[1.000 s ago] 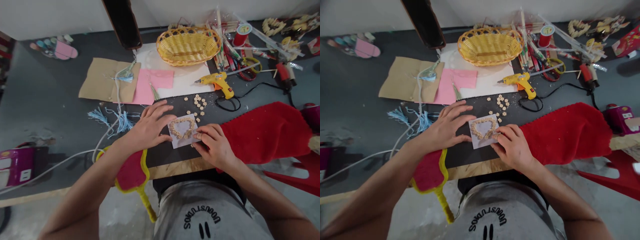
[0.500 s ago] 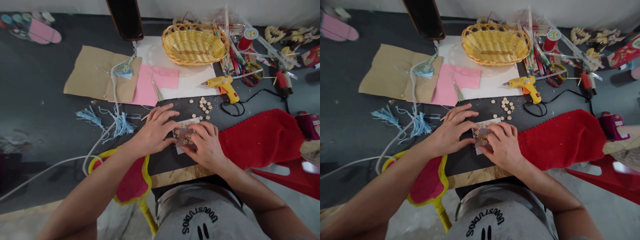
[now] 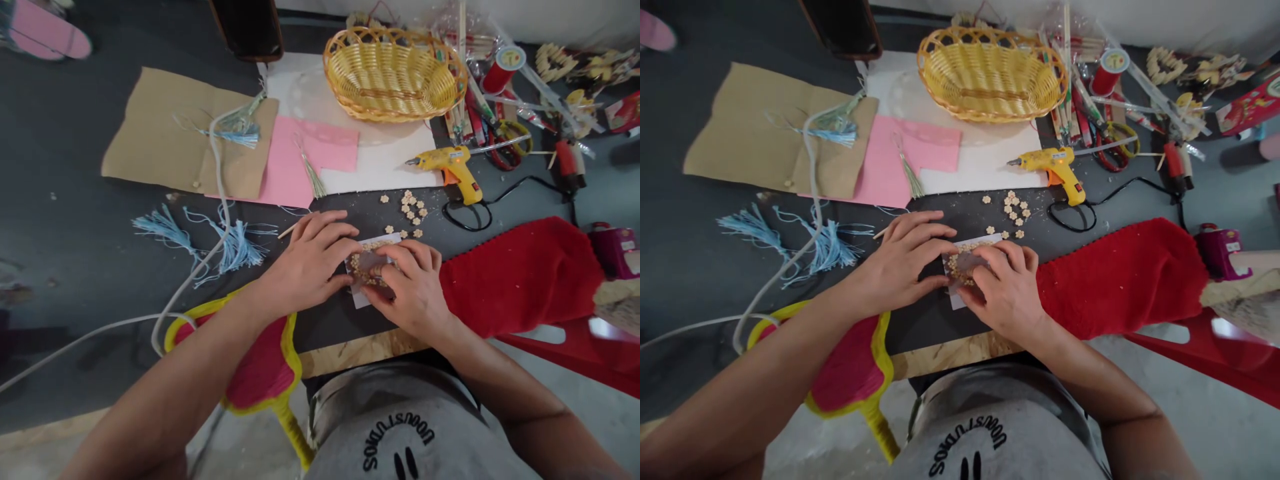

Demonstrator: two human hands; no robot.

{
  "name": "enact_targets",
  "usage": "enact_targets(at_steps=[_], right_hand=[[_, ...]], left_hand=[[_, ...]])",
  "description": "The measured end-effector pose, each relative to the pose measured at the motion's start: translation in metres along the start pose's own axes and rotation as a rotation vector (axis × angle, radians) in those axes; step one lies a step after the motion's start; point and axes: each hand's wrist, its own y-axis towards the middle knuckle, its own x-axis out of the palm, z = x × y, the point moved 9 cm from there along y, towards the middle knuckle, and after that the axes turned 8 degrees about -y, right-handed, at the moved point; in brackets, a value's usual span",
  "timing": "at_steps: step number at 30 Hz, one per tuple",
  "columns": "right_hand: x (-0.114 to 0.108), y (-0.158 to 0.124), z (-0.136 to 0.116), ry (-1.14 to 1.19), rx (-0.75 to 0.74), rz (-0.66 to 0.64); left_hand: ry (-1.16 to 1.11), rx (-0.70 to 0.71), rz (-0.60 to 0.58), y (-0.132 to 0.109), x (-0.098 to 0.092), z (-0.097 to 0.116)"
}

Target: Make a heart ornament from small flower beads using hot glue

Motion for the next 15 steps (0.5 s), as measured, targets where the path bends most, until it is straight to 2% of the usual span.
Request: enact_targets(at_steps=[15], right_hand=[[0.0018, -0.0004, 0.0005, -0.005, 0.008, -0.011]], left_hand=[[-0.007, -0.015, 0.009, -0.0002, 0.0004, -0.0009]])
